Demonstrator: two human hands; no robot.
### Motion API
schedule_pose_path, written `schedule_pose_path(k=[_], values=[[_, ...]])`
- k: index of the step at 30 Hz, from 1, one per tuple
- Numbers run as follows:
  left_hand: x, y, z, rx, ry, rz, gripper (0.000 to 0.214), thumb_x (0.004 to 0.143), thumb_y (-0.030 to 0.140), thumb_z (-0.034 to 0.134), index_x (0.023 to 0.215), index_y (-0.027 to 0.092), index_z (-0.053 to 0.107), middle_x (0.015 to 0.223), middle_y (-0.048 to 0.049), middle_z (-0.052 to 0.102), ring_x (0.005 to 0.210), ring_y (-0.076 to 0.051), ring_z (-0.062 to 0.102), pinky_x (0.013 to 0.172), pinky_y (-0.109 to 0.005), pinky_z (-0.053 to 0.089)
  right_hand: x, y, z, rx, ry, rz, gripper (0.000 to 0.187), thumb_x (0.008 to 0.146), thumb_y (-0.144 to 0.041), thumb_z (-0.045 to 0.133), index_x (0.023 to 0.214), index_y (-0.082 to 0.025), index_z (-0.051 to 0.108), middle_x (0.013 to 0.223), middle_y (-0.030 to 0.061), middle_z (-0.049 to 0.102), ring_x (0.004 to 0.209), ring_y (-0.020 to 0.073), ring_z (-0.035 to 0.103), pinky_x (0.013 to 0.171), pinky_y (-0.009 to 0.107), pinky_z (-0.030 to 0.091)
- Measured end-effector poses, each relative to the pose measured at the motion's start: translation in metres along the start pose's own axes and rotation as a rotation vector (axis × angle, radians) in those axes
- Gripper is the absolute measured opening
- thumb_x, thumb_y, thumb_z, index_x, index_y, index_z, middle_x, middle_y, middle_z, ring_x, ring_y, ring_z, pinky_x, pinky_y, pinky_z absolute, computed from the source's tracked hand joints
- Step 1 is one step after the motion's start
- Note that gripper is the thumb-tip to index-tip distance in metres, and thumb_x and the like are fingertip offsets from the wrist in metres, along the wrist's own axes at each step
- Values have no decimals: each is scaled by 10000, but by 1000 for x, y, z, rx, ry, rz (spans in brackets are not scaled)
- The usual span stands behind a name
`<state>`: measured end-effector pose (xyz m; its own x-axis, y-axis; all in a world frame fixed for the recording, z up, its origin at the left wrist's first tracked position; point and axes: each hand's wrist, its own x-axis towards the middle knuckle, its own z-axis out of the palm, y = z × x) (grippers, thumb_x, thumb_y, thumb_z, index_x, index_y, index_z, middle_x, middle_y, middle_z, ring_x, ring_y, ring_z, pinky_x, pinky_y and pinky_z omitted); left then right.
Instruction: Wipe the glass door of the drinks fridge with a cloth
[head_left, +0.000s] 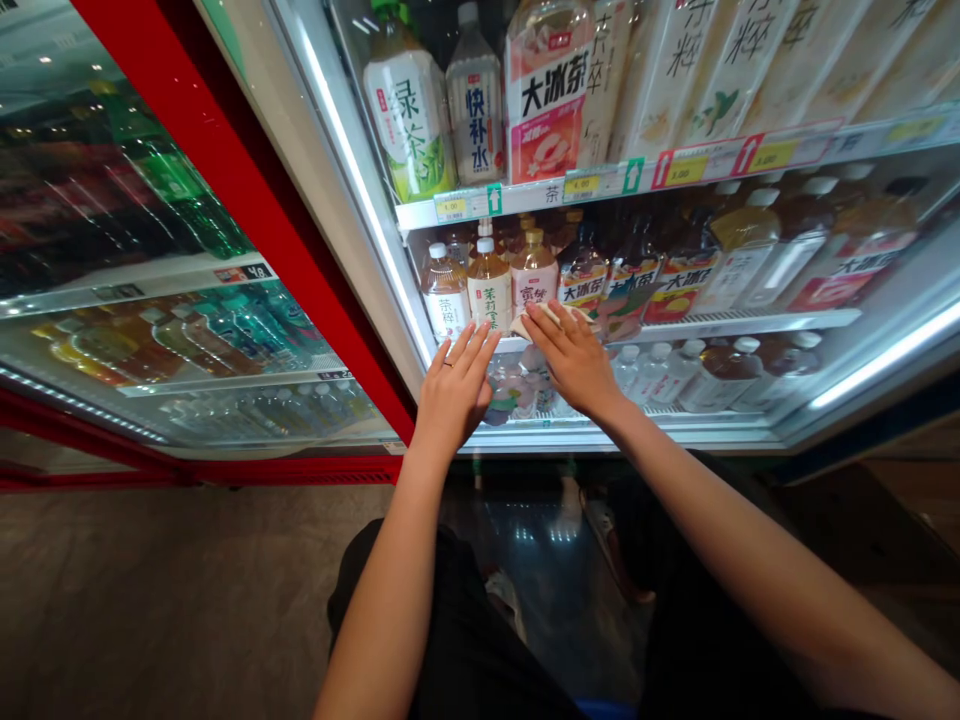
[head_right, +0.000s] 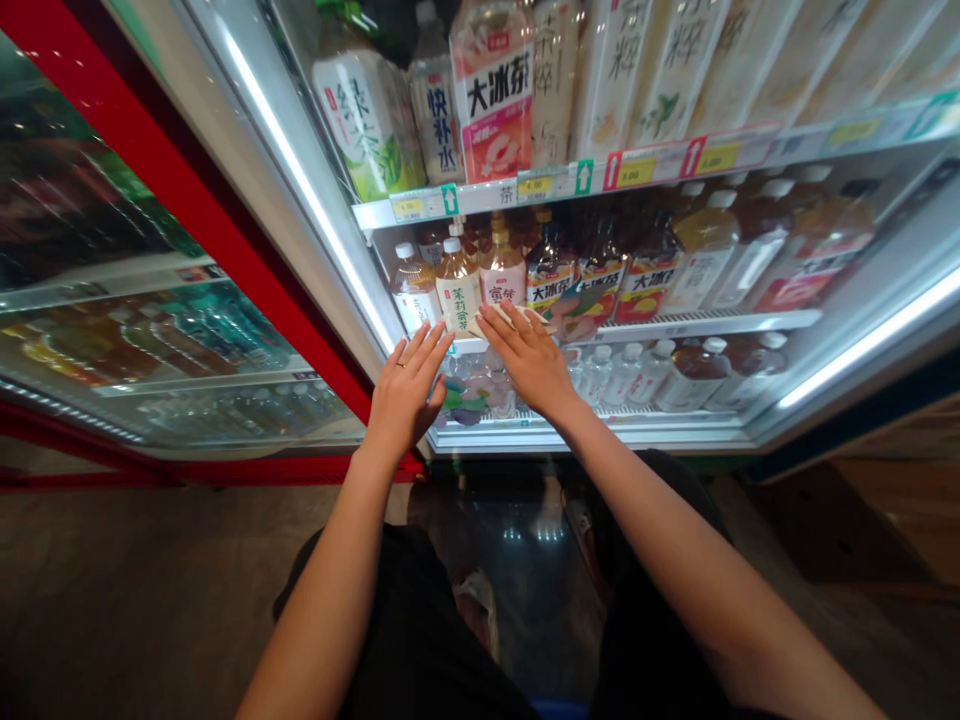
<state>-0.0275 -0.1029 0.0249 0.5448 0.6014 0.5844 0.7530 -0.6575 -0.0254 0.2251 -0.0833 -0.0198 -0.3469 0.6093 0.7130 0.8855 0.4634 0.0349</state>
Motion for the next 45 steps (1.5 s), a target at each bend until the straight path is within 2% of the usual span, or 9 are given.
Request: schedule_pose_path(k=[7,11,14,20,25,29,34,41,45], values=[[-1,-2,-6,-8,1,-3,722,1028,75,503,1718,262,397,1768,-52,440,1675,-234,348,1398,-501,305,6,1,-6,6,73,55,926,1076,-107,423,1750,-427,-127,1852,-38,235,1706,310,275,1394,634,260],[0,-4,-5,-4,25,4,667,1036,75,488,1688,206,438,1758,-85,453,1676,-244,350,1391,-509,314,18,-7,0,9,34,-20,923,1077,-79,375,1731,-422,-180,1836,-51,281,1705,259,281,1401,588,269],[0,-3,-5,10,35,-6,652,1039,78,488,1680,191,452,1752,-94,460,1671,-243,362,1390,-505,320,8,-7,3,15,-6,-73,922,1064,-49,356,1739,-412,-156,1823,-51,320,1692,232,315,1395,550,296],[-4,0,-10,25,16,-12,723,1025,79,520,1714,264,405,1763,-49,449,1674,-229,349,1395,-495,312,2,-3,4,10,45,39,955,1039,-51,386,1753,-412,-136,1848,-40,248,1700,287,292,1391,626,273],[-8,-1,-9,24,22,-18,687,1017,65,514,1681,231,460,1746,-65,475,1665,-223,370,1391,-479,322,19,-18,11,34,-2,-47,924,1045,-36,348,1755,-387,-129,1833,-34,292,1700,249,294,1402,567,274],[-9,-1,-11,26,40,-40,670,1015,58,507,1663,228,486,1732,-67,493,1657,-218,388,1389,-477,327,13,-16,13,47,-3,-70,924,1036,-20,342,1761,-387,-99,1824,-34,314,1690,237,320,1394,552,291],[-10,-1,-14,3,41,-52,724,1032,63,491,1717,283,406,1741,-53,483,1662,-232,378,1392,-511,317,23,-16,6,36,66,28,951,1045,-56,388,1749,-419,-139,1841,-38,259,1707,282,269,1401,622,249],[-7,-5,-17,-2,31,-94,792,1031,61,494,1756,321,313,1756,-37,464,1665,-239,373,1398,-518,310,30,-29,11,80,-78,-132,904,1056,-48,379,1770,-396,-53,1811,-48,341,1684,208,330,1400,520,298],[-9,-5,-20,-2,39,-114,763,1036,68,487,1743,315,344,1759,-44,460,1668,-242,369,1402,-532,300,23,-22,11,63,-24,-84,916,1062,-37,372,1759,-415,-89,1820,-45,312,1694,222,307,1401,545,284]])
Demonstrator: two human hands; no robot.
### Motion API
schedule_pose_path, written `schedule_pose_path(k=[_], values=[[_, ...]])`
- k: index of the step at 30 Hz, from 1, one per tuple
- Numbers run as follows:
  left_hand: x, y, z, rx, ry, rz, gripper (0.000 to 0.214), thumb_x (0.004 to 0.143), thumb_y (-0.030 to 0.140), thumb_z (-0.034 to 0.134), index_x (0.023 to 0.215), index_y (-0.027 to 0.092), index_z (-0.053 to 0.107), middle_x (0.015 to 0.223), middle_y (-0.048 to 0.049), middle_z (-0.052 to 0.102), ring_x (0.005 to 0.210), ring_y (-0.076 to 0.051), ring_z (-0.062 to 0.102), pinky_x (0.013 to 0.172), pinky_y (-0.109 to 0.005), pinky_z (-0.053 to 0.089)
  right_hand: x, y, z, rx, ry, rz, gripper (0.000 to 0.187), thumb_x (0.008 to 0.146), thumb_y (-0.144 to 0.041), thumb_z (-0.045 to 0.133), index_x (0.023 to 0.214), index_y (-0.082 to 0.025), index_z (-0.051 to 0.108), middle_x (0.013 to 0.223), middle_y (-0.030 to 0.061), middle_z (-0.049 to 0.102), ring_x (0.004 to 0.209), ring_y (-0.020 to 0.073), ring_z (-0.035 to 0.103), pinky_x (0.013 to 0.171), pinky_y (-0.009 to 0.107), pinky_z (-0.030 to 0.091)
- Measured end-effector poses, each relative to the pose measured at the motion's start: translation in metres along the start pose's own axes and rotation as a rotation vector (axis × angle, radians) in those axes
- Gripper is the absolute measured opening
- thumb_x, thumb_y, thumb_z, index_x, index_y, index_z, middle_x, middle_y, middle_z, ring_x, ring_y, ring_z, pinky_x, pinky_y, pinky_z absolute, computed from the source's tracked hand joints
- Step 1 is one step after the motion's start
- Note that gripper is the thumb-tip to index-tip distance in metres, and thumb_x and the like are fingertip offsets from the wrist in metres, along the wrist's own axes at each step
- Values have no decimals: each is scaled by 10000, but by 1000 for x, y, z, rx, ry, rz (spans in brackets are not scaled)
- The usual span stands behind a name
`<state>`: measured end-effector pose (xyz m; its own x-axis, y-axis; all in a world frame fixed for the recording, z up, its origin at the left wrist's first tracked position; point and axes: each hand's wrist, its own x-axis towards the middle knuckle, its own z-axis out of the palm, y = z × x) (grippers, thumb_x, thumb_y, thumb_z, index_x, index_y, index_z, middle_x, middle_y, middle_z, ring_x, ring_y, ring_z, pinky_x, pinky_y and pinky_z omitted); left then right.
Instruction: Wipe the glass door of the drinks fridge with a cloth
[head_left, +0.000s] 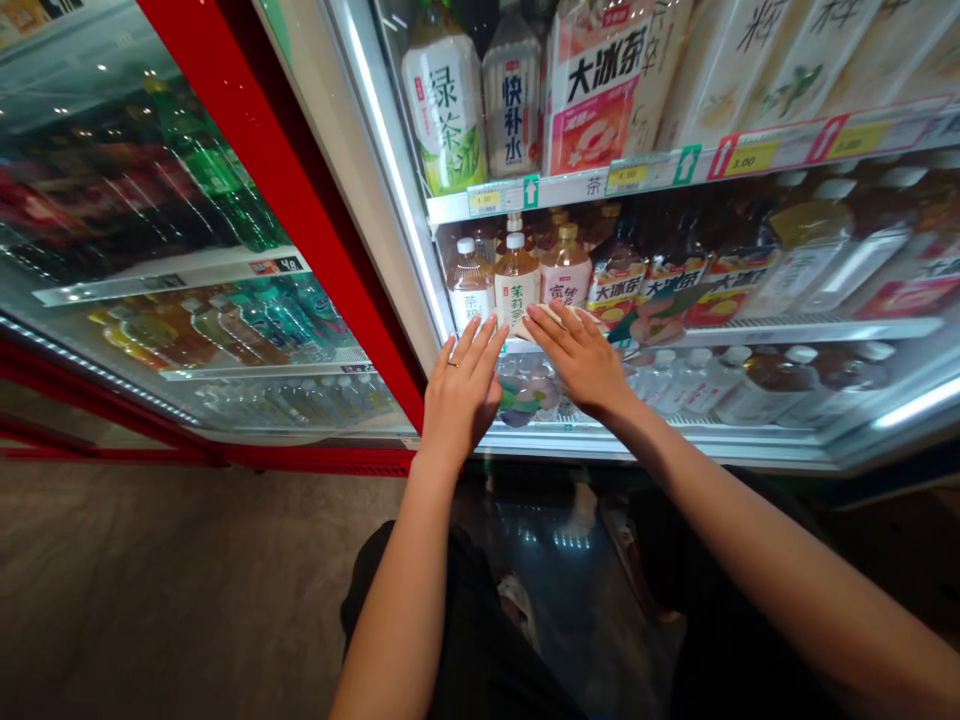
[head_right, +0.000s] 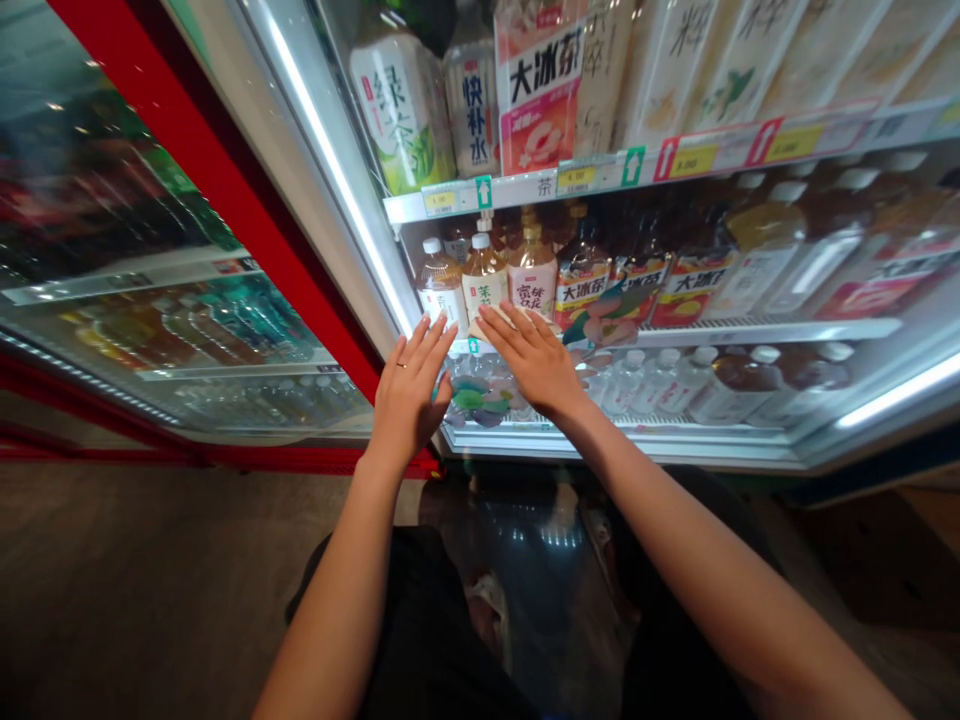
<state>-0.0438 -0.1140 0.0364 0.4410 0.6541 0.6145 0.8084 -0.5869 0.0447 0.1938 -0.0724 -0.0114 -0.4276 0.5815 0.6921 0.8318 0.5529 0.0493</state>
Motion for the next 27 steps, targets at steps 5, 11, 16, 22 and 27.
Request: schedule_pose_path(k=[5,11,16,22,27], values=[[-2,-7,1,0,45,13,687,1046,80,487,1704,263,418,1746,-69,478,1666,-241,374,1399,-519,305,21,-11,2,4,27,-4,968,1054,-12,372,1727,-438,-179,1825,-61,297,1702,225,284,1404,558,285],[-5,-18,-2,19,90,-40,623,1075,114,469,1683,247,446,1730,-82,501,1668,-246,370,1397,-519,302,19,-19,7,12,-23,-63,961,1069,-37,382,1722,-425,-206,1817,-52,330,1682,218,335,1382,534,340],[-10,-26,-5,5,95,-79,641,1071,120,471,1694,263,431,1741,-65,489,1669,-243,372,1404,-513,291,25,-17,5,20,50,22,1006,1028,-3,382,1726,-436,-199,1839,-56,265,1701,264,289,1410,594,267],[-14,-39,4,-19,178,-228,631,1075,129,455,1691,266,433,1752,-89,470,1666,-262,378,1387,-559,322,39,-30,6,37,-20,-47,1036,1045,-20,409,1695,-453,-271,1833,-64,288,1694,246,307,1402,568,312],[-18,-39,3,-23,206,-249,653,1080,128,451,1711,286,392,1751,-83,474,1670,-259,367,1387,-568,325,27,-25,5,4,13,-45,1024,1038,10,394,1718,-447,-221,1812,-48,344,1678,235,345,1379,567,358]])
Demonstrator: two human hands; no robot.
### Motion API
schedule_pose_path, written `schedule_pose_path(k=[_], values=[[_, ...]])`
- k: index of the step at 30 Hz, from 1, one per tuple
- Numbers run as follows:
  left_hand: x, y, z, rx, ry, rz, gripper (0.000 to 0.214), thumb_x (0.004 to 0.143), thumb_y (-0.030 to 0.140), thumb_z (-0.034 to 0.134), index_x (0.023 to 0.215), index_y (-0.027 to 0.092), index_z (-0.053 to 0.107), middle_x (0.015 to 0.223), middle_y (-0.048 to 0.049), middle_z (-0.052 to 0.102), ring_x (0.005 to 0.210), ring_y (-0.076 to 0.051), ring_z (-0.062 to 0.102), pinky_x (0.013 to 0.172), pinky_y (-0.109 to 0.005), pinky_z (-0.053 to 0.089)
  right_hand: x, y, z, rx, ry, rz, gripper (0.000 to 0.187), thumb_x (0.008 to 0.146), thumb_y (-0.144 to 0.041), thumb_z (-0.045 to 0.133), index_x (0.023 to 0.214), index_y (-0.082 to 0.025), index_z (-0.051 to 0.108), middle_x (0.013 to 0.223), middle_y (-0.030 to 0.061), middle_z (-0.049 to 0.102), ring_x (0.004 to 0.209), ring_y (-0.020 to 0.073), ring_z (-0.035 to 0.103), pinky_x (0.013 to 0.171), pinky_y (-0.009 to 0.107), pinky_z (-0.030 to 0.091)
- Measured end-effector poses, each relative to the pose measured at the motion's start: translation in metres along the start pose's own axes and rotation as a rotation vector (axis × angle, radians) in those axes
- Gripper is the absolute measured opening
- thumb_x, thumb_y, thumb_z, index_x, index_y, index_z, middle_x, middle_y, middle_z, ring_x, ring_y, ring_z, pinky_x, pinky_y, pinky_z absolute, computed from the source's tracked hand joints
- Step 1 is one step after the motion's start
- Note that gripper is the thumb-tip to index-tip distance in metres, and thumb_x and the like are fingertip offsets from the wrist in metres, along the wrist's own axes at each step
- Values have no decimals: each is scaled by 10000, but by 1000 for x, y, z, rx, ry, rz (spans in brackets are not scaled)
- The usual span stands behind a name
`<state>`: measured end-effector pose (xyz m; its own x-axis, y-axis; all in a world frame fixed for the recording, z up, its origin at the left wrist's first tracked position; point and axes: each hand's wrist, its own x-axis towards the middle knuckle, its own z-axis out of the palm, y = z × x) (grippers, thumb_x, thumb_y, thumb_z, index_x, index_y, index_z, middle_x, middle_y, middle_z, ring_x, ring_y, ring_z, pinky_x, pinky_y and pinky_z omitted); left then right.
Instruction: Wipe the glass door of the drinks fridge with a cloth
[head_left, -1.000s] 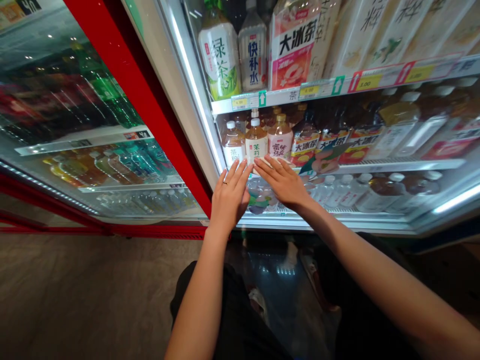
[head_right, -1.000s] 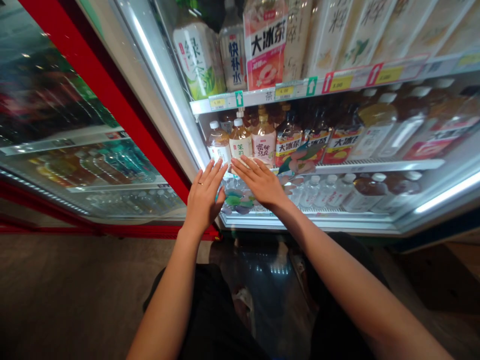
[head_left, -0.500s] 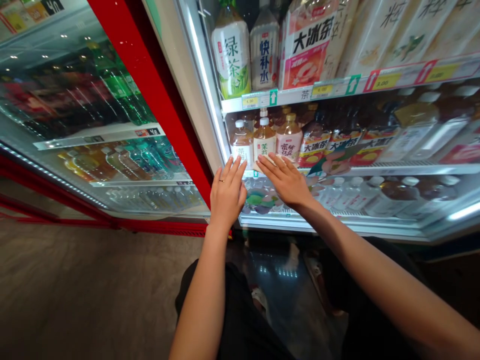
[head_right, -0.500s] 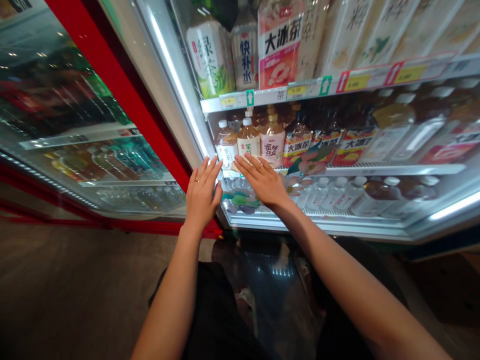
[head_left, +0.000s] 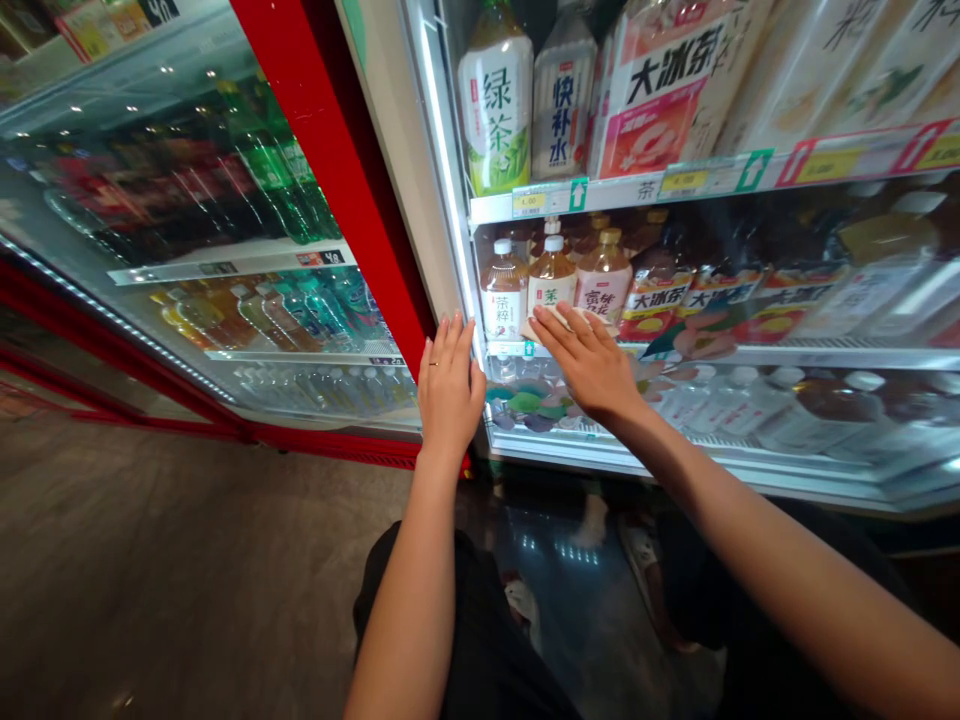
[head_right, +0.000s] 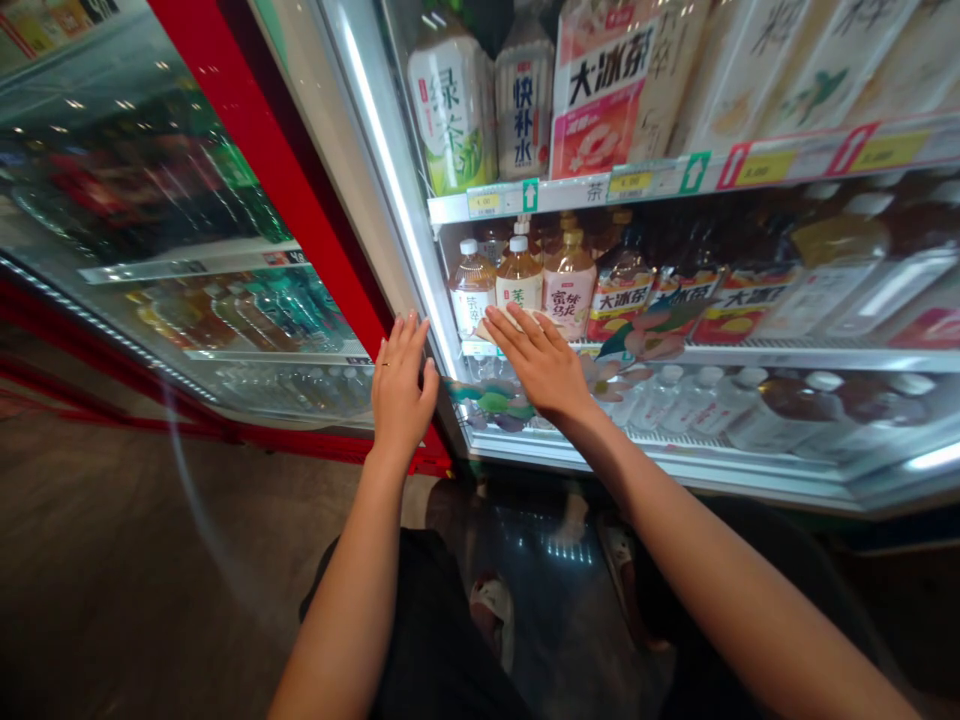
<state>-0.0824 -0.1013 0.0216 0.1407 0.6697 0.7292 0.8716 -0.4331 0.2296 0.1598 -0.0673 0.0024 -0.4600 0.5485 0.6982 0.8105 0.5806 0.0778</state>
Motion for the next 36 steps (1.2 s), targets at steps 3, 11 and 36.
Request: schedule_pose_path(k=[3,11,36], values=[[-2,-1,-3,27,4,23,712,1077,121,461,1746,312,312,1754,-72,472,1672,-252,360,1390,-558,329,9,-4,5,-22,73,53,992,1049,-3,390,1735,-423,-191,1811,-15,353,1680,263,340,1384,595,345],[-5,-8,-13,75,13,12,713,1076,122,458,1748,302,303,1767,-67,450,1686,-244,320,1396,-542,323,29,-27,14,44,-20,-49,1041,1039,-11,417,1707,-415,-272,1821,-40,318,1685,232,326,1403,535,333],[2,-6,-18,-77,83,-54,606,1035,114,485,1628,229,534,1742,-73,484,1673,-243,356,1411,-501,265,45,-48,25,-29,-44,-31,967,1046,-29,401,1739,-316,-210,1835,0,273,1706,228,269,1414,501,265]])
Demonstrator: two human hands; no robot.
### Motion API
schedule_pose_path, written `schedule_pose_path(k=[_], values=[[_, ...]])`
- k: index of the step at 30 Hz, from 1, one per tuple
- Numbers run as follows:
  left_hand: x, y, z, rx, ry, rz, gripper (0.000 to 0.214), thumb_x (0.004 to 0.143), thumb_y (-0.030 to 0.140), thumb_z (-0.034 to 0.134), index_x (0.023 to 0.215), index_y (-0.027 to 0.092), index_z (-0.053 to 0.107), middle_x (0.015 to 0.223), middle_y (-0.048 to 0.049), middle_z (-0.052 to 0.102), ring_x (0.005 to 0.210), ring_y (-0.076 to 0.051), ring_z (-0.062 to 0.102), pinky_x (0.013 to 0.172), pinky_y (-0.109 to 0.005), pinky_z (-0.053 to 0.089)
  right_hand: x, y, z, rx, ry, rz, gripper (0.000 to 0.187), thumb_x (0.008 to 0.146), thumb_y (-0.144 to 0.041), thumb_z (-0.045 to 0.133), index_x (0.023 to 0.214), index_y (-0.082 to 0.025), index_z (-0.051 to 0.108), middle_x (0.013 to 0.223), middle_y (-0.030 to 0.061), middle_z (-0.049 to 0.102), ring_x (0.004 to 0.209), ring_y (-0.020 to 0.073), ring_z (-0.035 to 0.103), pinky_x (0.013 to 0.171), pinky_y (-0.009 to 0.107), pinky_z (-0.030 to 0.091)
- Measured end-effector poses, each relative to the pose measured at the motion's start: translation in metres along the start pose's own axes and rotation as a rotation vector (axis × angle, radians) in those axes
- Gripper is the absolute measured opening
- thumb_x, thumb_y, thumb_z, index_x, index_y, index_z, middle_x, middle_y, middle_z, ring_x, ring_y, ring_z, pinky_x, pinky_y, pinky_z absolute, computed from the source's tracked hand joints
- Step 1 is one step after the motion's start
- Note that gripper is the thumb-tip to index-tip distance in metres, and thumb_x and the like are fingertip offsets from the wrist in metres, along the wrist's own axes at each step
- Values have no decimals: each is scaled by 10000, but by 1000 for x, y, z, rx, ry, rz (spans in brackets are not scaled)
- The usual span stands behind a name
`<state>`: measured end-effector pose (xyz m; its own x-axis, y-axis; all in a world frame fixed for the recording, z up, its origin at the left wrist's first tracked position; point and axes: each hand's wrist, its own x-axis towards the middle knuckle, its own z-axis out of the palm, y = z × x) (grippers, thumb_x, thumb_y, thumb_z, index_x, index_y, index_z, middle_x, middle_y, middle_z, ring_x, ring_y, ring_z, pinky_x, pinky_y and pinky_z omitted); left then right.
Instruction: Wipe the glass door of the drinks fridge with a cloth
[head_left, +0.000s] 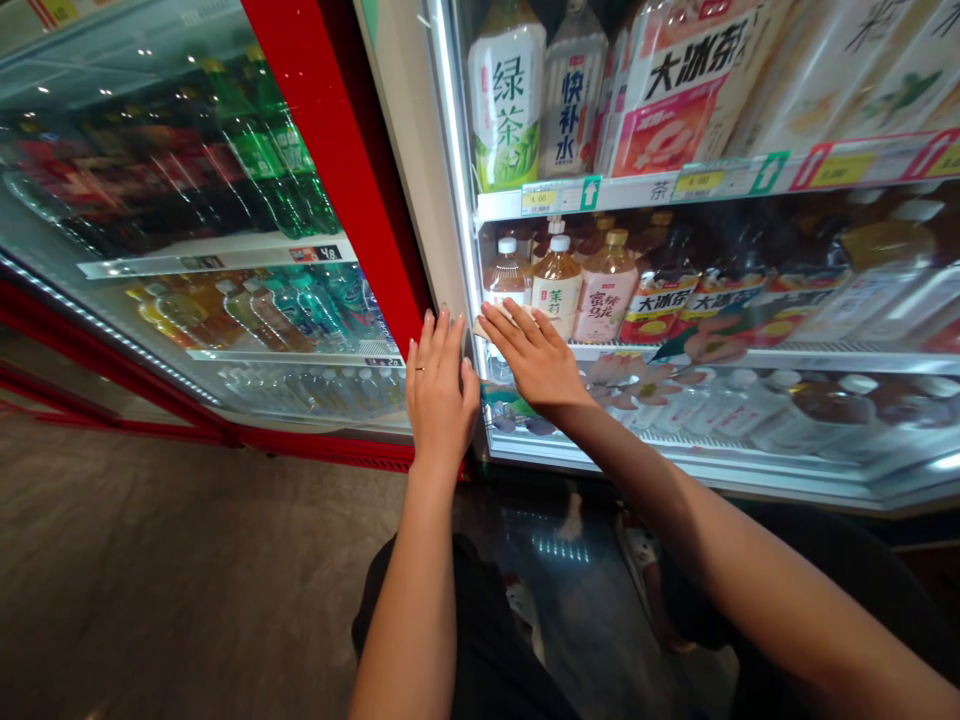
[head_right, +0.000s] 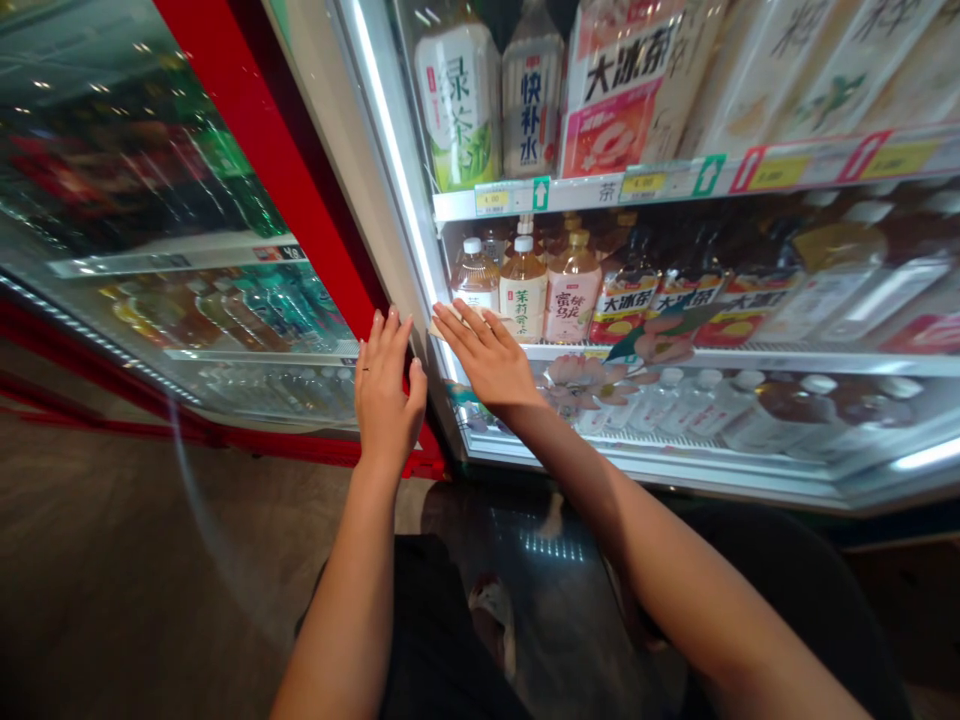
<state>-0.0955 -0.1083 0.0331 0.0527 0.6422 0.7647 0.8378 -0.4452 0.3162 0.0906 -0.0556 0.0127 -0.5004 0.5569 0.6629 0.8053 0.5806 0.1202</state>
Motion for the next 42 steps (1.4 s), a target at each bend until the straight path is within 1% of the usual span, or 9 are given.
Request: schedule_pose_path(k=[8,13,17,21,27,31,36,39,42], values=[[1,1,-3,-16,4,-32,614,1035,111,476,1631,243,535,1745,-61,482,1679,-243,343,1415,-512,248,-1,4,4,-10,48,17,951,1052,-41,387,1731,-313,-221,1837,3,277,1703,243,284,1407,512,268],[0,0,0,-12,7,-35,617,1030,103,489,1626,251,541,1733,-62,501,1671,-245,362,1412,-507,262,-2,1,5,8,16,-12,992,1024,-25,412,1732,-310,-222,1835,-6,279,1698,238,297,1403,498,276],[0,2,-2,-12,6,-34,624,1037,99,493,1637,268,530,1733,-58,503,1674,-250,355,1412,-515,265,-6,4,3,11,21,23,1009,997,-6,421,1755,-316,-169,1834,0,284,1694,261,309,1402,528,275],[0,1,-4,-16,-8,-41,635,1040,100,490,1649,278,515,1738,-56,496,1681,-253,338,1413,-531,258,0,-2,5,26,19,35,1035,994,-18,447,1747,-312,-198,1840,16,270,1699,283,296,1399,558,277],[-2,-2,-1,-15,8,-14,618,1033,91,488,1629,247,536,1734,-75,498,1670,-259,365,1403,-531,284,-5,2,4,-4,36,20,1007,1008,-13,413,1739,-315,-210,1828,8,310,1686,257,330,1385,517,299],[-2,-2,-3,-20,11,-15,643,1035,87,489,1649,279,510,1745,-56,484,1678,-251,345,1408,-532,272,-1,2,5,-29,85,46,982,1012,-16,408,1755,-283,-176,1831,33,308,1693,255,314,1386,509,291],[-2,-4,-2,-18,-12,-23,627,1049,106,485,1651,281,509,1739,-62,495,1677,-257,348,1406,-548,276,-3,0,9,-40,49,-42,972,1010,-7,408,1755,-244,-170,1819,30,334,1691,212,314,1388,450,281],[-2,-2,-2,-17,-17,-34,656,1040,96,497,1663,301,489,1745,-49,486,1678,-251,346,1411,-544,266,-9,5,5,-38,22,-28,996,997,-5,433,1761,-271,-149,1823,13,311,1691,210,315,1393,452,271],[-1,1,-4,-18,-19,-33,668,1032,86,499,1661,310,490,1752,-39,475,1679,-242,340,1415,-523,264,-6,5,2,-16,56,24,1006,1002,-11,437,1757,-306,-158,1824,1,303,1695,228,307,1392,482,283]])
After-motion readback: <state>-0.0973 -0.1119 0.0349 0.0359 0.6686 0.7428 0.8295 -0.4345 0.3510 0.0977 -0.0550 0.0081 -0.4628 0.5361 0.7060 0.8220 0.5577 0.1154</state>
